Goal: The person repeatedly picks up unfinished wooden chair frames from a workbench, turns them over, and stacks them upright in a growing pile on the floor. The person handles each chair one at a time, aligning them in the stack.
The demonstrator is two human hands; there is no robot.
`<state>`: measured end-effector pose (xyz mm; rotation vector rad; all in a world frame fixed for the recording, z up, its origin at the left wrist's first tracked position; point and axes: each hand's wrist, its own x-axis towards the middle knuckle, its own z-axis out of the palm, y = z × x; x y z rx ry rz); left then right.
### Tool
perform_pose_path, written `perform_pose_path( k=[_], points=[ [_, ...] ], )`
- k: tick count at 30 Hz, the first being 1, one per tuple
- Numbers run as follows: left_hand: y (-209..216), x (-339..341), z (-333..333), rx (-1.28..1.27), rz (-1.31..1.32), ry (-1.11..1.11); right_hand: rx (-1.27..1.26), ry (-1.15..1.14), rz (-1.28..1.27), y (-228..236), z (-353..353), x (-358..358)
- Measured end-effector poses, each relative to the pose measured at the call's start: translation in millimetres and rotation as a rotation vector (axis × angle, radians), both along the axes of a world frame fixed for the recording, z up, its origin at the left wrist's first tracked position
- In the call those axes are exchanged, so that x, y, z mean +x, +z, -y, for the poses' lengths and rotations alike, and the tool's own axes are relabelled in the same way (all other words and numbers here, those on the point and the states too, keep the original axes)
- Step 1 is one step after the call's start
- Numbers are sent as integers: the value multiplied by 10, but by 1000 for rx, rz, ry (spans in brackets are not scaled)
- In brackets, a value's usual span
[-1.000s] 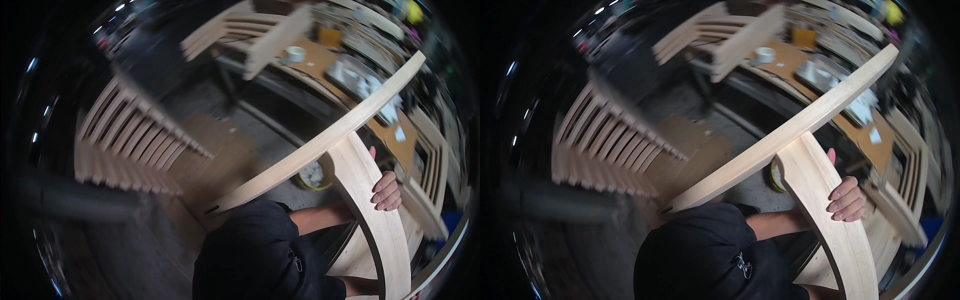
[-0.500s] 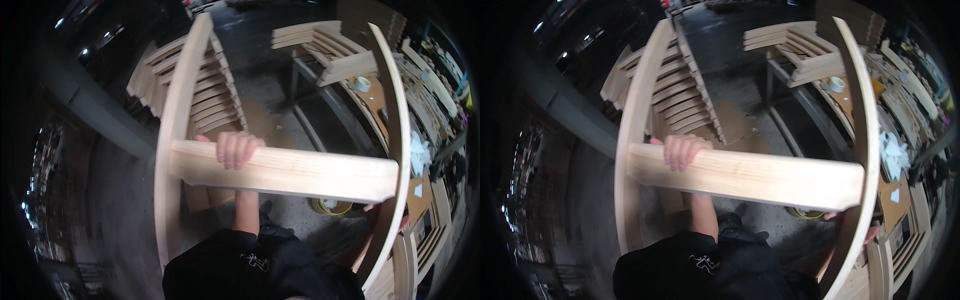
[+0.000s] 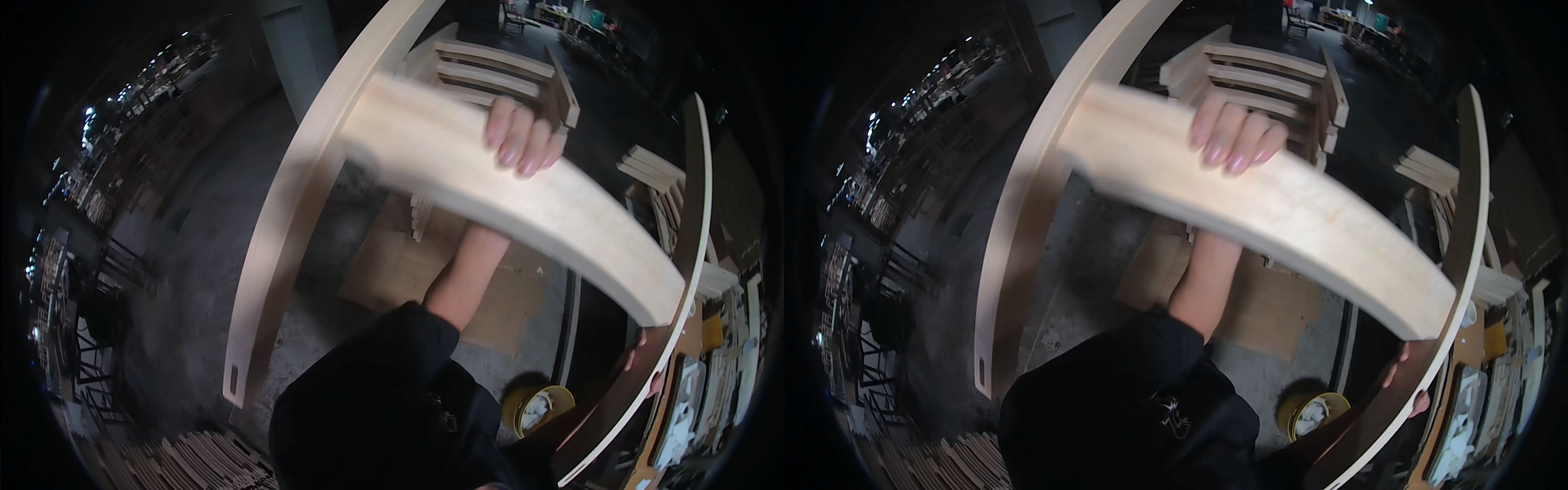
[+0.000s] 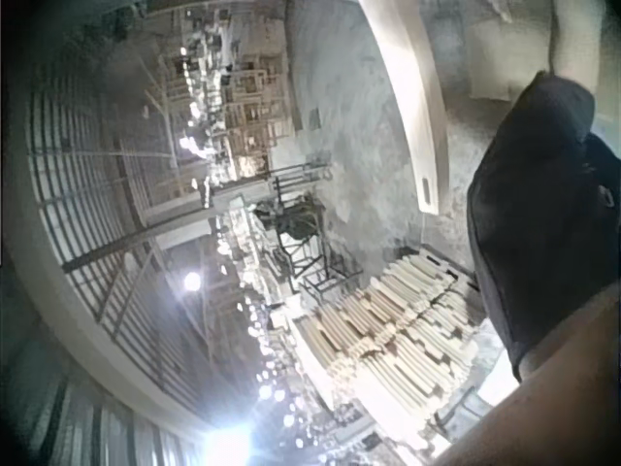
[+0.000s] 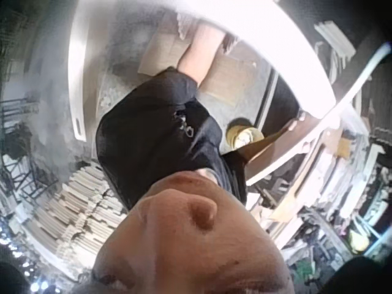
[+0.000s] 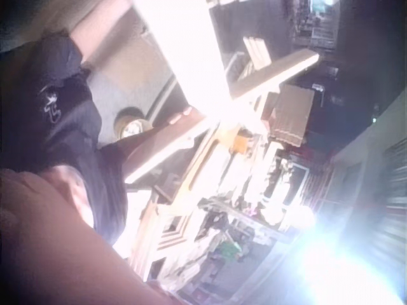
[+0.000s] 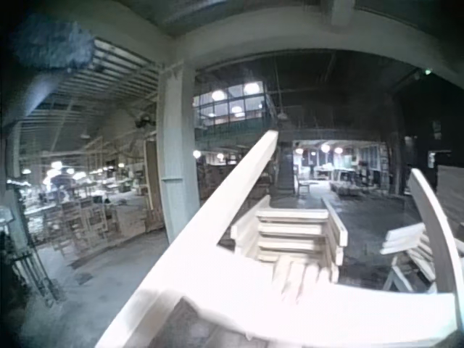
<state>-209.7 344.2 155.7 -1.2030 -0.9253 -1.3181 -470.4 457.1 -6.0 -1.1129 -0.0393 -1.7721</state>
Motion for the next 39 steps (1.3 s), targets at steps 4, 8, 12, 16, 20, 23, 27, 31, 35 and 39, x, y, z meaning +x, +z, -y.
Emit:
perform_pose_path(
  k=[4,8,12,16,20,23,27,31,35,39],
  points=[
    [536,147,430,104,-45,125,-156,374,75,345,172,-321],
    [721,-61,300,351,59,286,-63,372,156,383,326,-358],
    [829,-333,-49,940,182,661,-246,-593,-71,297,593,268],
    [977,-36,181,1002,228,936,151,-865,-859,-75,236,630],
    [1105,393,104,954,431,1276,-88,-973,-1526,751,-695,525],
    [1235,631,-84,745,643,1417,-618,-1567,-1209,1425,-1296,-48],
    [1446,602,-432,302,909,1576,-690,-2242,-1146,2317,-1626,-517],
    [1486,646,-738,-81,1169,1715,-574,-2176,-1323,2367,-1235,-968],
    [1599,633,-892,-496,1527,1878,69,-587,-883,382,-276,-442],
    [1723,107,-649,-853,1597,1977,265,-387,-343,-1227,-2,448]
  ],
)
